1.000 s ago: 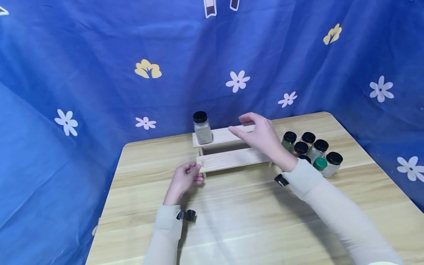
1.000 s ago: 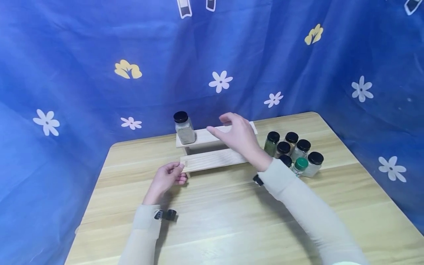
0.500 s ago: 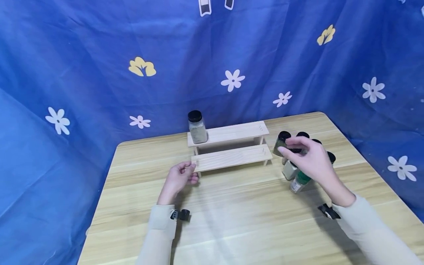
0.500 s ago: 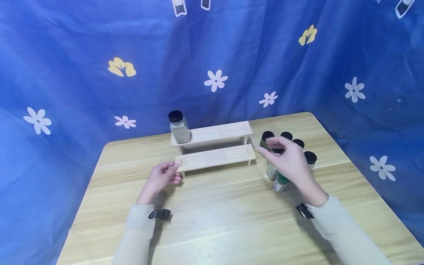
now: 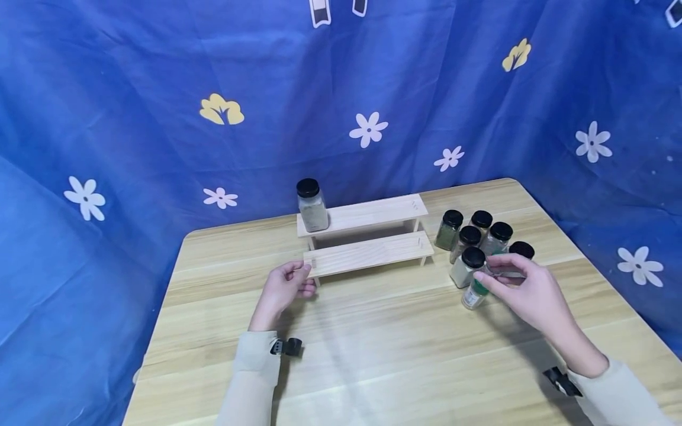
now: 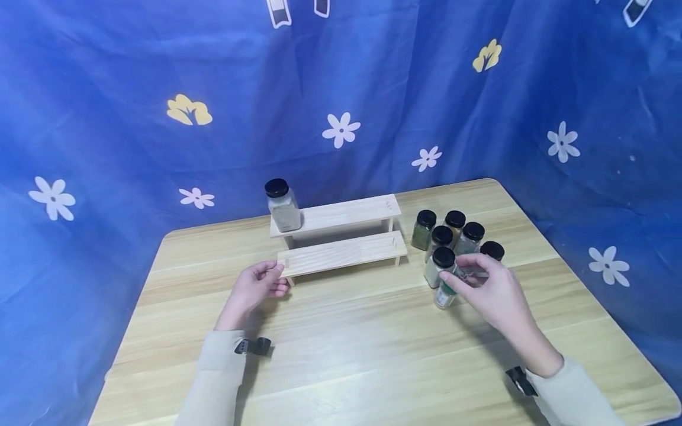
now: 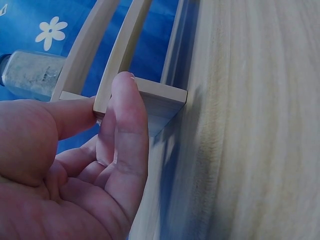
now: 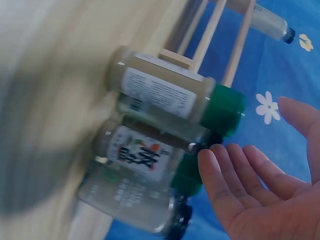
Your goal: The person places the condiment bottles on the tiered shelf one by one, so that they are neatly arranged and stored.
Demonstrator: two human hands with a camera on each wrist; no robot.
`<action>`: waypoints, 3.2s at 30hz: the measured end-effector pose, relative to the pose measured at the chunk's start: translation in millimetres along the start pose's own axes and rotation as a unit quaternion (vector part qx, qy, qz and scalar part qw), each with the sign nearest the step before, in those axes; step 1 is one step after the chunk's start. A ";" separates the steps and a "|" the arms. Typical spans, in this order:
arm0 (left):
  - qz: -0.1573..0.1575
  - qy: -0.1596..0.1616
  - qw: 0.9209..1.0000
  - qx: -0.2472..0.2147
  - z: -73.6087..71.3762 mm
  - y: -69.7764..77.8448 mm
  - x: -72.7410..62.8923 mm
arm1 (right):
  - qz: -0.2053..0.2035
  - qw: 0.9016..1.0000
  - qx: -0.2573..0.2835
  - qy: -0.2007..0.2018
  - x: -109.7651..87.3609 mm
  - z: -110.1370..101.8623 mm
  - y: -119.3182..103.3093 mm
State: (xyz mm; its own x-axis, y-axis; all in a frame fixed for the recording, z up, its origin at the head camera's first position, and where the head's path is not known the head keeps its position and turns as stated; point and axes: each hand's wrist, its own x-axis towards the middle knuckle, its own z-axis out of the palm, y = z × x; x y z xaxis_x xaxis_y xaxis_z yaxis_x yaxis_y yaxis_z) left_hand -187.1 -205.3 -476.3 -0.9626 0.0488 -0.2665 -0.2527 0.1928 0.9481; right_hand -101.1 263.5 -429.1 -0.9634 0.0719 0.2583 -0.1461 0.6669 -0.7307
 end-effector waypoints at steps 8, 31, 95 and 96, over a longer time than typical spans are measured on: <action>-0.005 0.000 1.000 -0.006 -2.2 0.5 -0.8 | 0.014 0.999 -0.018 -0.043 -10.6 11.3 16.4; 0.013 0.007 1.000 0.003 -3.2 1.8 -3.6 | -0.073 0.996 -0.036 -0.048 -4.6 38.4 -10.0; 0.002 0.008 1.000 -0.011 1.3 -1.5 -3.0 | -0.090 0.989 0.057 -0.103 159.8 129.5 -141.5; 0.001 0.008 1.000 -0.010 1.0 -0.7 -3.2 | -0.088 0.989 0.056 -0.100 158.8 124.2 -138.0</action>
State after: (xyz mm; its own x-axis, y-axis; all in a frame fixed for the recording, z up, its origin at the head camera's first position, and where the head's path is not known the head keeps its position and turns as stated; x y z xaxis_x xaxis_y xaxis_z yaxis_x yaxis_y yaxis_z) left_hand -183.8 -204.6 -476.3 -0.9647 0.0337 -0.2611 -0.2517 0.1728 0.9522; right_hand -261.8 90.7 -365.9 -0.9442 -0.1938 0.2665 -0.3295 0.5683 -0.7540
